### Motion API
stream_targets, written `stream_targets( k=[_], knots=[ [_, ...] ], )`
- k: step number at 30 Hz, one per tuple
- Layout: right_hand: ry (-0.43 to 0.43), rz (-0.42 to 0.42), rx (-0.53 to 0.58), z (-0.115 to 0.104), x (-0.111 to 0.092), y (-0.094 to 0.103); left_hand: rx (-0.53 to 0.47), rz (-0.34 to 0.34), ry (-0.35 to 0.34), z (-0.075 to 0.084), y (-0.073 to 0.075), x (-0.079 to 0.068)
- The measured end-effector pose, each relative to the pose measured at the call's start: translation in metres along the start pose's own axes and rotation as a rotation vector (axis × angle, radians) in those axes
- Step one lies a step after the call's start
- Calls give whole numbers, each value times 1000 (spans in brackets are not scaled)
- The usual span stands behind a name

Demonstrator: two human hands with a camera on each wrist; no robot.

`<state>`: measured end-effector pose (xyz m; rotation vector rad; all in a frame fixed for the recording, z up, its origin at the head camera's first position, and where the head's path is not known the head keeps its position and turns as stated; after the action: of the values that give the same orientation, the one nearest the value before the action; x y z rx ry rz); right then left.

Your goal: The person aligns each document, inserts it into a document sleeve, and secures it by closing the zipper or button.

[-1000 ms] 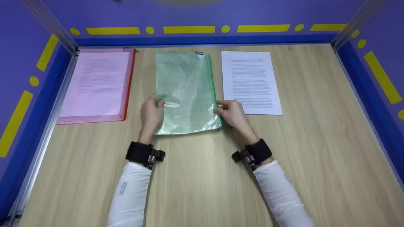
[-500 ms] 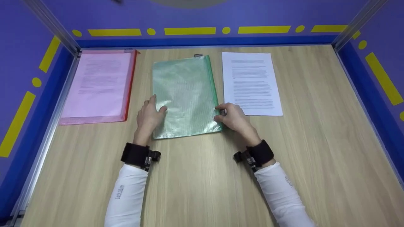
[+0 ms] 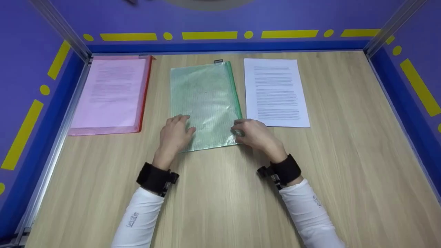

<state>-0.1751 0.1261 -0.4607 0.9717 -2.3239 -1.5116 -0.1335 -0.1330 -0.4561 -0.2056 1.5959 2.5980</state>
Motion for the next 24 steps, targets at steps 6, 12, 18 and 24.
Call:
stream_targets(
  k=[6,12,18,24],
  knots=[
    [42,-40,-21,0,-1,-3,113,-168,-167,19,-20,-7],
    [49,-79,-43,0,-1,-2,201,-190,-194,24,-30,-7],
    [71,-89,-95,-3,1,-2,211,-199,-197,20,-28,-2],
    [127,-78,-130,-9,10,-8,196,-192,-155,12,-23,6]
  ],
)
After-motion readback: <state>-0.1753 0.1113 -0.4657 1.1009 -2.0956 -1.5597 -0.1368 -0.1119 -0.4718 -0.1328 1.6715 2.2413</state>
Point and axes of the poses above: each hand's wrist, its own x-axis towards the middle knuckle, its own y-axis out of the back of the hand, z = x × y, the point moved 1 cm from there along x, towards the middle knuckle, and after that the axes turned 2 degrees about -z, right-handed, at the moved point
